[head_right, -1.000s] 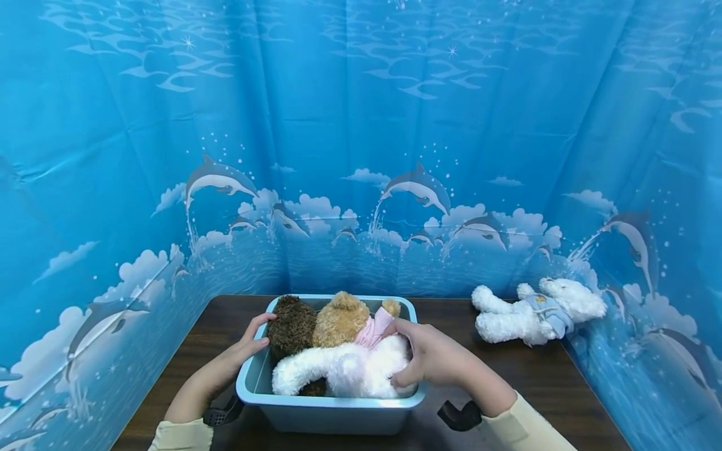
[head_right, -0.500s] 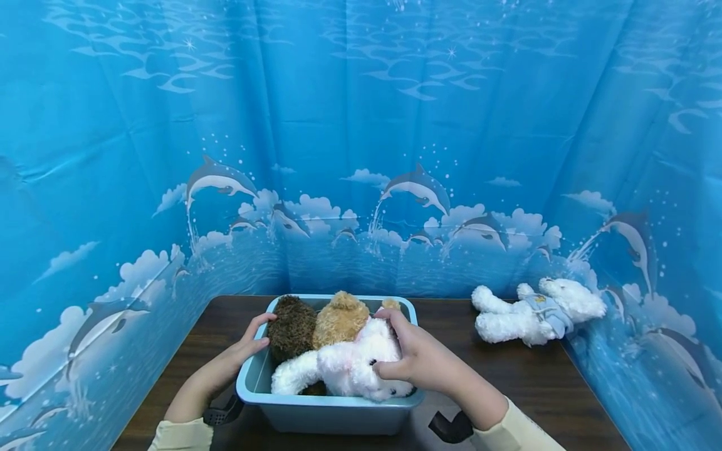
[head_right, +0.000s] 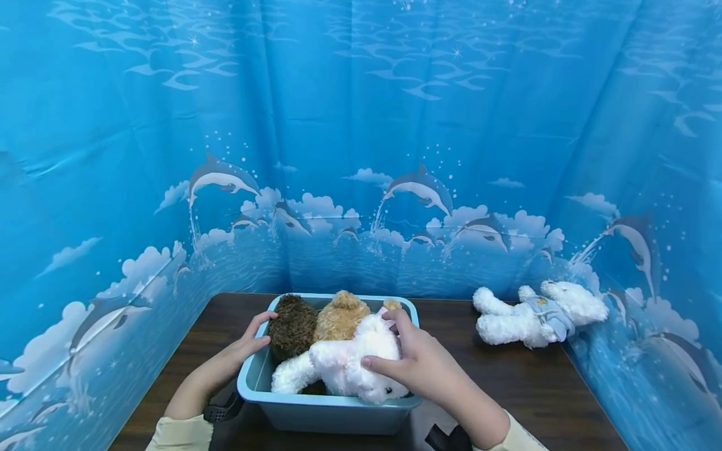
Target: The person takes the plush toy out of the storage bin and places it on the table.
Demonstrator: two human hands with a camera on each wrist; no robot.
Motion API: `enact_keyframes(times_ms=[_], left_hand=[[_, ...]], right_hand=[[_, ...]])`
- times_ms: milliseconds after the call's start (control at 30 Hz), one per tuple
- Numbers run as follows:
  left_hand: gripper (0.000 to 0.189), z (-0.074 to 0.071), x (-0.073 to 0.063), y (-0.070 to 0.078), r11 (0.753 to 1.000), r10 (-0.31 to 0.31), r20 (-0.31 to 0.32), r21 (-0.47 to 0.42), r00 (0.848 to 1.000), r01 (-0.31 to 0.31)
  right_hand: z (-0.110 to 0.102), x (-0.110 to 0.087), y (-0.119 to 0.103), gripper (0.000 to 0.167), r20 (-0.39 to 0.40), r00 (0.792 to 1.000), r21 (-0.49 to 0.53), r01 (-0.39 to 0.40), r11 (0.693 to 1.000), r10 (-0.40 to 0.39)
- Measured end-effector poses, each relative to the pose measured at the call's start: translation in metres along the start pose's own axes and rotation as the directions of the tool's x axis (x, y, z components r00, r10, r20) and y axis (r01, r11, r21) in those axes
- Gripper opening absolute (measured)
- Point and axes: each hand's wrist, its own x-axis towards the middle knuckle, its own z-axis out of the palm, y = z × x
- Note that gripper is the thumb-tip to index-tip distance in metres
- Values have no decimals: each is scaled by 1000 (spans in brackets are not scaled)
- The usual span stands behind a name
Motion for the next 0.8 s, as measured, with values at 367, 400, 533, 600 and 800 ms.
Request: enact_keyframes(times_ms=[367,400,533,600,800], left_hand=[[65,0,2,-1,1000,-9,-2,-18,1000,9],[64,0,2,-1,1000,-7,-2,-17,1000,7],[64,-1,2,0,1000,-4,-3,-6,1000,4],[65,-1,2,1,1000,-6,-5,-3,1000,6],[66,2,3,0,1000,-11,-3,-2,1000,11]], right_hand=[[14,-27,-5,140,34,973,-210,230,950,-228],[17,-28,-4,138,6,978,-214,206,955,-210],[28,-28,1,119,-94,980,-151,158,976,-174],[34,-28,5,109,-123,971,-111,192,975,-205],[51,-29,11,115,-202,911,-93,347,933,-359]])
